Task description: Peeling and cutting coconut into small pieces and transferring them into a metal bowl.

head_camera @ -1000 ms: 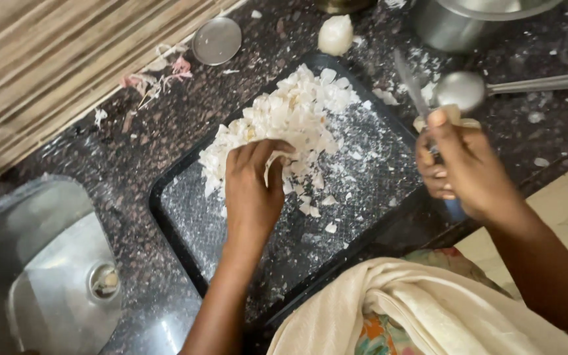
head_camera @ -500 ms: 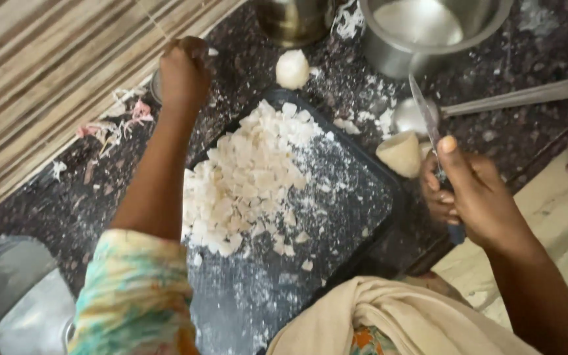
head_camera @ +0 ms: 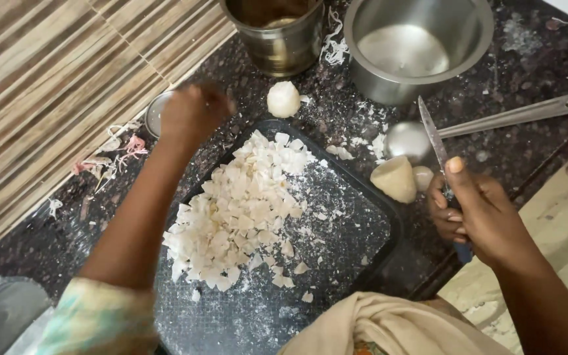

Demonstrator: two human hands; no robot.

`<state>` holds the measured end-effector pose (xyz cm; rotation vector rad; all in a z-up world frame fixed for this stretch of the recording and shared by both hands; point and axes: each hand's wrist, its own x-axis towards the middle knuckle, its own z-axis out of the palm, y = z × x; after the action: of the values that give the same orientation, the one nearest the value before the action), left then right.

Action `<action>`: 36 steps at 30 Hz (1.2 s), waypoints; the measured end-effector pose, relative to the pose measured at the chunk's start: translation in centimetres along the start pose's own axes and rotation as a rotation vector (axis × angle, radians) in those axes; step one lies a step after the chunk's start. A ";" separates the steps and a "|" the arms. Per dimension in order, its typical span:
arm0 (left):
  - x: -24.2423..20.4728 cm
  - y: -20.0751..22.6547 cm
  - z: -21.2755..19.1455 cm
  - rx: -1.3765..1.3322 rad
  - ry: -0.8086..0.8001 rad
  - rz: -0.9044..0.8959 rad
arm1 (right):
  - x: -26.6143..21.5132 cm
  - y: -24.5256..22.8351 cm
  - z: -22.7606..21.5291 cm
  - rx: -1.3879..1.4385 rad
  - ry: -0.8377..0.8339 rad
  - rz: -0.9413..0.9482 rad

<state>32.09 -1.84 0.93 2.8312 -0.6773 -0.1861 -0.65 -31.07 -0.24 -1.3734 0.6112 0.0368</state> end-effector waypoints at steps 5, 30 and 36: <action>-3.5 3.8 -1.2 -0.136 -0.361 0.242 | 0.3 0.1 0.2 -0.079 -0.019 -0.116; -6.0 13.4 3.2 0.391 -0.356 0.297 | -0.1 0.8 -4.2 0.139 0.026 -0.074; -4.1 15.7 8.6 -0.059 -0.049 0.380 | -0.6 0.1 -3.3 0.075 0.015 -0.104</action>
<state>20.21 -15.15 -3.20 2.5880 -1.1795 -0.2050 -2.49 -33.86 -0.31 -1.3315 0.5476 -0.0801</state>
